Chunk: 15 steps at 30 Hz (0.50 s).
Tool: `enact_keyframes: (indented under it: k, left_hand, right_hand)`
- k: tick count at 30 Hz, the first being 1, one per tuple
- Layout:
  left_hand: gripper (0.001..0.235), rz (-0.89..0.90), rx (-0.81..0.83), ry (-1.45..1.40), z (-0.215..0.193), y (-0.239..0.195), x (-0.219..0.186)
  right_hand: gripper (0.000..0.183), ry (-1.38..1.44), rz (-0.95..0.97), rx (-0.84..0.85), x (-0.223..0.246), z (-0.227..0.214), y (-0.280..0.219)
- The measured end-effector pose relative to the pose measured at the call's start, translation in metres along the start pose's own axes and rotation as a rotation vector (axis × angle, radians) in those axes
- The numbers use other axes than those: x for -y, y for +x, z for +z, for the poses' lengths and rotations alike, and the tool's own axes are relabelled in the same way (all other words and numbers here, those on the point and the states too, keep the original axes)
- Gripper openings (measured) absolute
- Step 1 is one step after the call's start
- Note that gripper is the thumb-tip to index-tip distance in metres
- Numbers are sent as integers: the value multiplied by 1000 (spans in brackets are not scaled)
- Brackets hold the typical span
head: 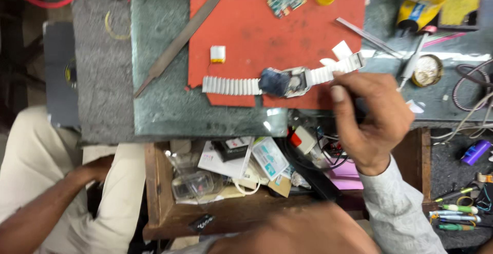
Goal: The person uses tweezers to manipulate a small internal component of a disassembled smartwatch, then places the component into the watch case and closes the back cover. The work is performed on a cluttered workbench with various tools and parts visible.
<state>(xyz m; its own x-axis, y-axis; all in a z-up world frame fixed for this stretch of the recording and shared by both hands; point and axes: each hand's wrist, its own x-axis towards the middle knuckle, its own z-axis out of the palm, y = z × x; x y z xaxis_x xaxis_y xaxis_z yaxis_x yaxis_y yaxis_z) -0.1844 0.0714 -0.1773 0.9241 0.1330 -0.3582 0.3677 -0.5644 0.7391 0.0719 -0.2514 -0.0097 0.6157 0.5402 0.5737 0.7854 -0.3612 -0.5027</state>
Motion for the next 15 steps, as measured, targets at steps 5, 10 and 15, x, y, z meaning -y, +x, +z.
enact_keyframes:
  k: [5,10,15]
  left_hand:
    - [34,661,-534,-11,7,12,-237]
    - [58,538,-587,287,-31,62,-269]
    - [57,549,-498,253,-21,72,-253]
  right_hand:
    - [17,-34,-6,39,0,-3,1]
    - [19,-5,-13,46,-1,-1,1]
    - [23,-7,-45,107,-3,-4,-2]
